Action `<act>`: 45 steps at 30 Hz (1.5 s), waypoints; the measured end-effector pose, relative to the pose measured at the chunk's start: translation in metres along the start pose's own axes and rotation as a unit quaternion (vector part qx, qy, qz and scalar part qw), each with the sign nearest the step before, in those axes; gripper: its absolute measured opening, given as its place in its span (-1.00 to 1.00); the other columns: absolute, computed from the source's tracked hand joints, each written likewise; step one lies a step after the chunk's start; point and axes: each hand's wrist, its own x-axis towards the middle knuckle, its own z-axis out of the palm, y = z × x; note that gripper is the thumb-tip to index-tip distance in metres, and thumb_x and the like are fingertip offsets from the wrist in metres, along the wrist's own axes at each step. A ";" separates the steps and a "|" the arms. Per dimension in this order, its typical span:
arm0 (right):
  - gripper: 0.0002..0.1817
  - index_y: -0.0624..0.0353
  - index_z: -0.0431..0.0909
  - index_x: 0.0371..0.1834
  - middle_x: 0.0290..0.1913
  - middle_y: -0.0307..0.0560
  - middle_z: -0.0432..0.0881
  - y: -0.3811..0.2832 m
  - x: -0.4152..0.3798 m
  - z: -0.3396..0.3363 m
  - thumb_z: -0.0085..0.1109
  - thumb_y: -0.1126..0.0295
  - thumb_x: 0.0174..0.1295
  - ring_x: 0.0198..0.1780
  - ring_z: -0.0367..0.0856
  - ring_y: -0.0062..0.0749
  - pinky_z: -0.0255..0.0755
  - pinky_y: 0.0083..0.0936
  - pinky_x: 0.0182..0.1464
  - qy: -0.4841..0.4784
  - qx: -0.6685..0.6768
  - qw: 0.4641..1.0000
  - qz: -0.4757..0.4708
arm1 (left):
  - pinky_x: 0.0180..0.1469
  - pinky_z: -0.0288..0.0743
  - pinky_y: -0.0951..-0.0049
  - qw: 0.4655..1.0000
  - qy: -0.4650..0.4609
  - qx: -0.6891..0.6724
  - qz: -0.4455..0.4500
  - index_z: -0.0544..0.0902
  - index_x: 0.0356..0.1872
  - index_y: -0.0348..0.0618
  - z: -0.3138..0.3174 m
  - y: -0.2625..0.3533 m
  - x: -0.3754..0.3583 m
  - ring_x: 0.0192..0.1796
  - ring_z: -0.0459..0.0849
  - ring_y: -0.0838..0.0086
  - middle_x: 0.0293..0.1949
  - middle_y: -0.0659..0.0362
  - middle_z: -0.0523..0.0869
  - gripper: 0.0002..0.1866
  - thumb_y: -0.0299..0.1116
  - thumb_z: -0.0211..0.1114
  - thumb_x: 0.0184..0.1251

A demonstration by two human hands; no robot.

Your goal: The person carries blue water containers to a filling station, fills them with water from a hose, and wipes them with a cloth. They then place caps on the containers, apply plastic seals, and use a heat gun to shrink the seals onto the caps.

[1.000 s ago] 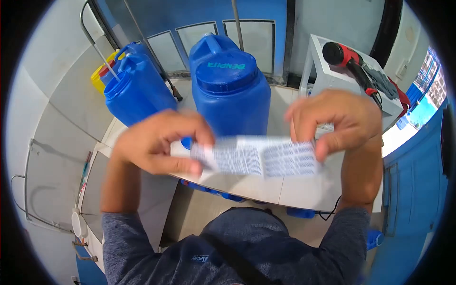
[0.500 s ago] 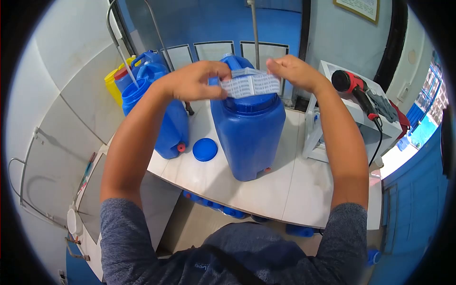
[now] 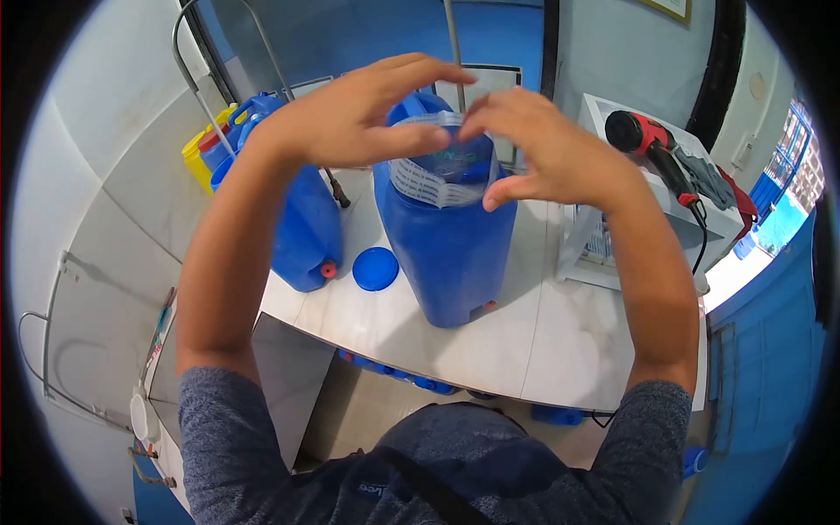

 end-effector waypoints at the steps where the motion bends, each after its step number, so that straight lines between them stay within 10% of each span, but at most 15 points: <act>1: -0.54 0.03 0.63 0.01 -0.10 -0.07 0.64 0.003 -0.003 -0.003 0.47 0.09 0.10 0.06 0.59 -0.14 0.31 -0.26 0.37 0.113 -0.022 0.993 -0.027 | 0.43 0.30 0.14 0.999 0.016 0.014 0.035 0.38 0.42 -0.15 0.013 -0.008 0.010 0.38 0.45 0.05 0.36 -0.09 0.47 -0.30 -0.08 0.28 0.30; 7: -0.39 0.22 0.58 0.06 0.08 0.10 0.63 0.078 -0.069 -0.070 0.42 -0.04 0.12 0.10 0.62 -0.01 0.47 -0.25 0.17 0.243 -0.225 0.910 0.250 | 0.57 -0.02 -0.12 0.973 -0.193 0.074 -0.099 0.03 0.63 0.09 0.049 -0.017 0.020 0.63 -0.04 -0.08 0.59 -0.16 0.05 0.11 0.39 0.21 0.11; 14: -0.28 0.34 0.68 -0.01 0.04 0.23 0.71 0.129 -0.116 -0.079 0.37 -0.19 0.10 0.10 0.69 0.00 0.51 -0.22 0.12 -0.114 -0.227 0.770 0.586 | 0.57 0.02 -0.07 0.981 -0.191 0.026 -0.026 0.09 0.61 0.09 0.055 -0.012 0.042 0.62 -0.02 -0.10 0.58 -0.14 0.07 -0.01 0.25 0.22 0.19; 22: -0.27 0.33 0.71 -0.13 -0.12 0.20 0.74 0.154 -0.137 -0.067 0.39 -0.23 0.01 -0.08 0.73 -0.05 0.54 -0.23 0.00 0.013 -0.167 0.791 0.588 | 0.54 0.07 -0.11 0.988 -0.126 -0.028 -0.080 -0.06 0.64 0.07 0.043 -0.019 0.036 0.60 0.00 -0.16 0.56 -0.23 0.07 0.15 0.42 0.20 0.13; 26: -0.34 0.31 0.63 -0.04 -0.20 0.02 0.71 0.115 -0.157 -0.067 0.47 -0.08 0.03 -0.19 0.66 -0.28 0.46 -0.36 -0.09 0.264 -0.104 0.822 0.494 | 0.54 0.11 -0.04 0.982 -0.166 -0.042 -0.077 0.01 0.62 -0.01 0.042 -0.026 0.032 0.59 0.05 -0.12 0.54 -0.21 0.09 0.26 0.49 0.33 0.00; 32: -0.47 0.20 0.56 0.06 -0.23 -0.27 0.57 0.027 -0.211 -0.016 0.45 0.06 0.19 -0.29 0.45 -0.61 0.34 -0.60 -0.24 0.472 0.194 0.792 0.336 | 0.50 0.27 0.02 0.971 -0.238 -0.007 -0.032 -0.06 0.63 0.07 0.019 -0.023 0.041 0.52 0.26 -0.10 0.49 -0.17 0.23 0.54 0.05 0.77 -0.49; 35: -0.08 0.27 0.35 0.33 -0.25 -0.20 0.52 -0.014 -0.223 0.012 0.52 -0.12 0.05 -0.31 0.44 -0.58 0.33 -0.64 -0.27 0.465 0.277 0.822 0.178 | 0.48 0.30 0.01 0.966 -0.255 0.014 -0.027 -0.06 0.63 0.07 0.023 -0.024 0.044 0.50 0.28 -0.12 0.48 -0.16 0.26 0.50 -0.14 0.74 -0.48; 45: -0.42 0.26 0.44 0.18 -0.19 -0.18 0.58 -0.110 -0.244 0.069 0.35 0.17 0.18 -0.21 0.54 -0.52 0.45 -0.55 -0.14 0.340 0.171 0.875 0.298 | 0.40 0.39 0.12 0.960 -0.276 0.019 -0.049 -0.05 0.62 0.06 0.027 -0.020 0.050 0.40 0.43 -0.03 0.41 -0.15 0.36 0.37 -0.25 0.60 -0.36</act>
